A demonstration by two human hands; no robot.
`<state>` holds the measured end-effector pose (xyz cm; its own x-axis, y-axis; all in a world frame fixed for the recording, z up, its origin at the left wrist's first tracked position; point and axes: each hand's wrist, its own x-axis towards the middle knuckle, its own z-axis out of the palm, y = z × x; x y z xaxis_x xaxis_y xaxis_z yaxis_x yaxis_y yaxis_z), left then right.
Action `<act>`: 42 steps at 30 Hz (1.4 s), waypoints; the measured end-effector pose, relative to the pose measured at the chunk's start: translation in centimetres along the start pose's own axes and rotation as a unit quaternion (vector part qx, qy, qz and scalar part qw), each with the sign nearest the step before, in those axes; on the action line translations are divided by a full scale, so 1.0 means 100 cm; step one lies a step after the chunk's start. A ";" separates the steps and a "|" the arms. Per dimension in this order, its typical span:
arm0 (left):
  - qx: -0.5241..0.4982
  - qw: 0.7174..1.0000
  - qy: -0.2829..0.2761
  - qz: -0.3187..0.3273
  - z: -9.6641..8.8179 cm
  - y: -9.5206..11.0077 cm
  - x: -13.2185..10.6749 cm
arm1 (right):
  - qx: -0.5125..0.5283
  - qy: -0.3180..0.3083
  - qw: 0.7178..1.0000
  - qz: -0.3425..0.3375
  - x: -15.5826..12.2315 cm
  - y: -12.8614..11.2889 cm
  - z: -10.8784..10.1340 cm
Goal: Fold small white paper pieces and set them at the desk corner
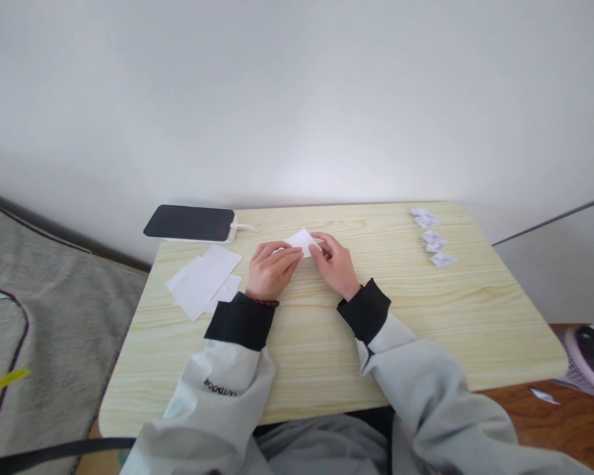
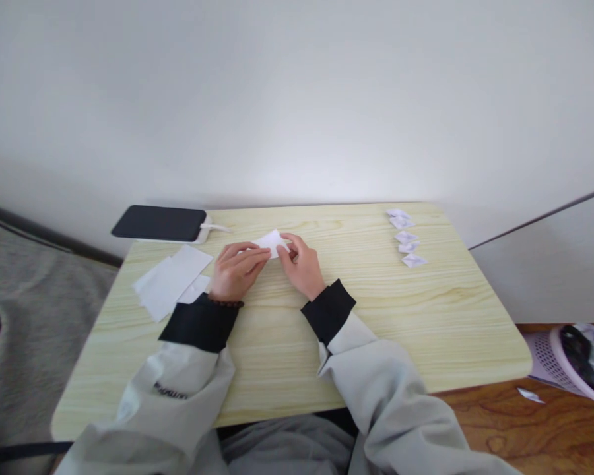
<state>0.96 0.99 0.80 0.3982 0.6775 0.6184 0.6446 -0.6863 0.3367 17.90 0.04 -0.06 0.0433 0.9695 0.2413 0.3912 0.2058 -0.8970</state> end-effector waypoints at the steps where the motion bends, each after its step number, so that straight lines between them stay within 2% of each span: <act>1: -0.021 1.000 -0.007 0.009 0.001 0.001 0.004 | 0.018 0.019 1.000 0.003 0.003 0.003 0.001; 3: -0.059 0.998 -0.007 -0.004 0.000 0.003 0.008 | 0.066 0.040 0.997 0.021 0.006 0.008 0.000; 5: -0.074 0.994 0.037 -0.068 -0.002 0.003 0.009 | 0.097 0.031 0.994 0.035 0.008 0.011 -0.003; 7: -0.116 0.984 0.052 -0.127 -0.003 0.000 0.008 | 0.101 0.007 0.994 0.038 0.008 0.011 -0.005; 9: -0.207 0.960 0.048 -0.184 -0.001 -0.004 0.005 | 0.104 -0.009 0.994 0.040 0.008 0.010 -0.007; 11: -0.308 0.918 0.003 -0.250 0.002 -0.007 0.003 | 0.123 -0.017 0.991 0.046 0.008 0.008 -0.008; 13: -0.371 0.874 -0.068 -0.305 0.004 -0.007 0.003 | 0.148 -0.020 0.987 0.053 0.008 0.006 -0.008; 15: -0.401 0.840 -0.089 -0.355 0.004 -0.007 0.004 | 0.165 -0.023 0.984 0.054 0.009 0.006 -0.008; 18: -0.405 0.816 -0.069 -0.407 0.000 -0.005 0.006 | 0.151 -0.050 0.987 0.036 0.008 0.007 -0.008; 20: -0.410 0.805 -0.083 -0.421 -0.002 -0.006 0.007 | 0.112 -0.077 0.991 0.019 0.007 0.008 -0.008; 22: -0.412 0.801 -0.096 -0.424 -0.003 -0.007 0.008 | 0.082 -0.080 0.993 0.015 0.006 0.009 -0.009; 24: -0.404 0.808 -0.095 -0.418 -0.003 -0.008 0.007 | 0.068 -0.063 0.996 0.005 0.005 0.008 -0.009; 29: -0.373 0.829 -0.087 -0.408 -0.002 -0.009 0.008 | 0.032 -0.034 0.996 -0.077 0.003 0.002 -0.011; 33: -0.395 0.809 -0.073 -0.429 -0.002 -0.008 0.010 | 0.023 -0.073 0.994 -0.082 0.000 0.001 -0.009; 35: -0.392 0.811 -0.072 -0.428 -0.002 -0.009 0.010 | 0.012 -0.100 0.991 -0.086 -0.002 0.001 -0.008; 42: -0.404 0.806 -0.076 -0.426 0.000 -0.010 0.008 | 0.041 -0.079 0.990 -0.108 0.002 0.005 -0.011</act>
<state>0.65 2.20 0.91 0.1508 0.9765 -0.1538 0.1145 0.1373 0.9839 19.13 0.22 -0.05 -0.1806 0.9088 0.3761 0.2994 0.4151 -0.8591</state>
